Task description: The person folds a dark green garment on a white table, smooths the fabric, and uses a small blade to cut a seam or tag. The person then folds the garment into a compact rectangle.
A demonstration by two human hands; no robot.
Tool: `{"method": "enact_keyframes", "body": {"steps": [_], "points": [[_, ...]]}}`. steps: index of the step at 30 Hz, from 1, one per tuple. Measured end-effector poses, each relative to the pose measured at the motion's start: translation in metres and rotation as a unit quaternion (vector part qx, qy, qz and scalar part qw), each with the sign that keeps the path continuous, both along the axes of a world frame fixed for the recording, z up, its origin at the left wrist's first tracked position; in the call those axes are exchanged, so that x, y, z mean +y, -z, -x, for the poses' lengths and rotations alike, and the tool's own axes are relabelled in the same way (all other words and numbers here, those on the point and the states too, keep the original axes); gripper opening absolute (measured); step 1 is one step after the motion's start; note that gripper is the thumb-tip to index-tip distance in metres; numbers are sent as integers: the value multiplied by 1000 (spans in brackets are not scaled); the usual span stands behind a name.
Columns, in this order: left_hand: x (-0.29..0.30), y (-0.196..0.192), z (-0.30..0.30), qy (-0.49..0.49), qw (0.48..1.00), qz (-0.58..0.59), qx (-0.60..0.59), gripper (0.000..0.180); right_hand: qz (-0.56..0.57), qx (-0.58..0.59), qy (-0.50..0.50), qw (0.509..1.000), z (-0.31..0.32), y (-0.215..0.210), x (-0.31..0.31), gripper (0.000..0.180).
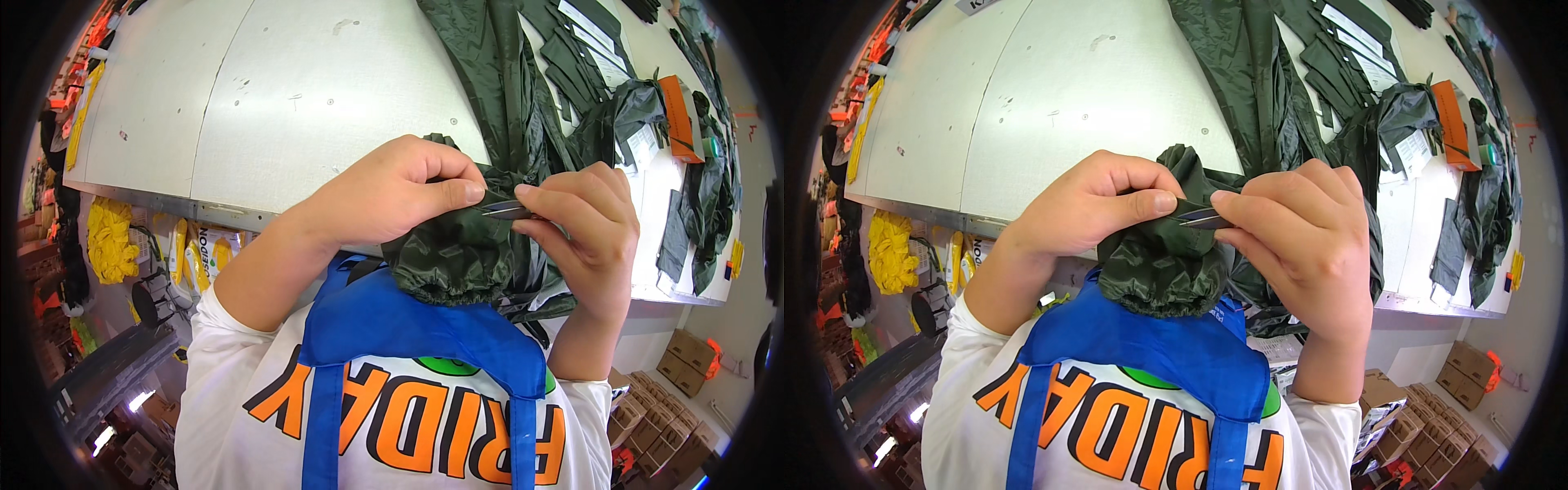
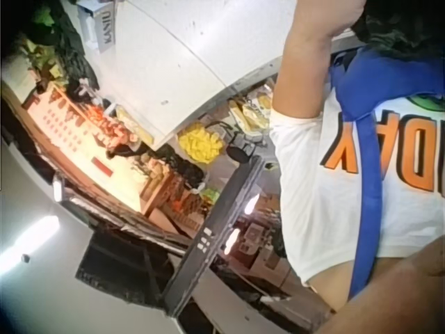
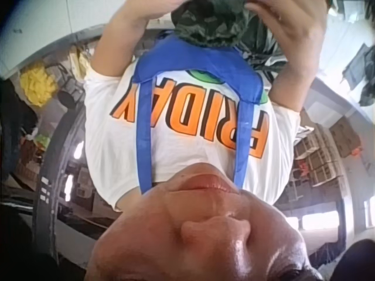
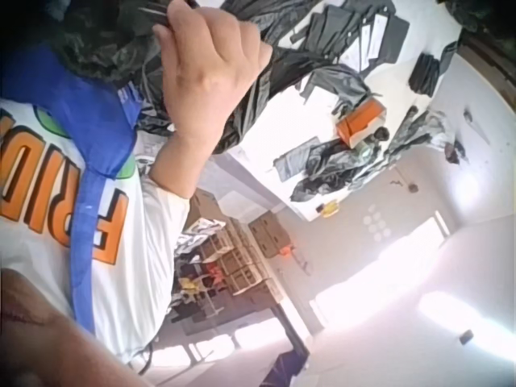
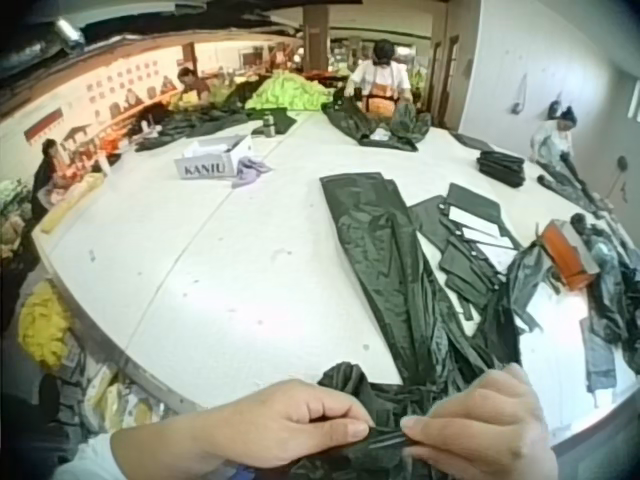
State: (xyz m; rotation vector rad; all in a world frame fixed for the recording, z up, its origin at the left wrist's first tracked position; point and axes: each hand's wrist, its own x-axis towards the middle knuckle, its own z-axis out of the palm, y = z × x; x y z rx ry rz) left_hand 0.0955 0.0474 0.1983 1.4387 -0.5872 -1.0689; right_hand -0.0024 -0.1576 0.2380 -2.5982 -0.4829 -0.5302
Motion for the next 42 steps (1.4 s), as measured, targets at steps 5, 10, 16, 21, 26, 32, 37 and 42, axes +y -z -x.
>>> {"method": "enact_keyframes", "body": {"steps": [5,10,16,21,26,32,37,42], "points": [[0,-3,-1,3,1000,-9,-30,20,-4,2,-36,999,-4,8,-5,24],[4,2,5,-95,974,63,-195,14,-553,172,59,813,11,49,-4,81],[-1,15,23,-148,784,186,-574,19,-454,242,45,857,17,77,29,42],[5,17,58,-167,774,204,-575,39,-435,-57,128,889,1,95,19,26],[31,56,22,-254,785,-21,-564,38,-375,60,132,916,-1,88,38,26],[34,43,-1,-397,834,57,-380,44,-265,23,168,949,-8,91,51,26],[46,80,15,-308,936,-44,-163,46,-281,20,42,959,0,87,75,20],[175,44,-39,-542,837,26,-71,25,-445,213,152,857,9,113,31,11]]}}
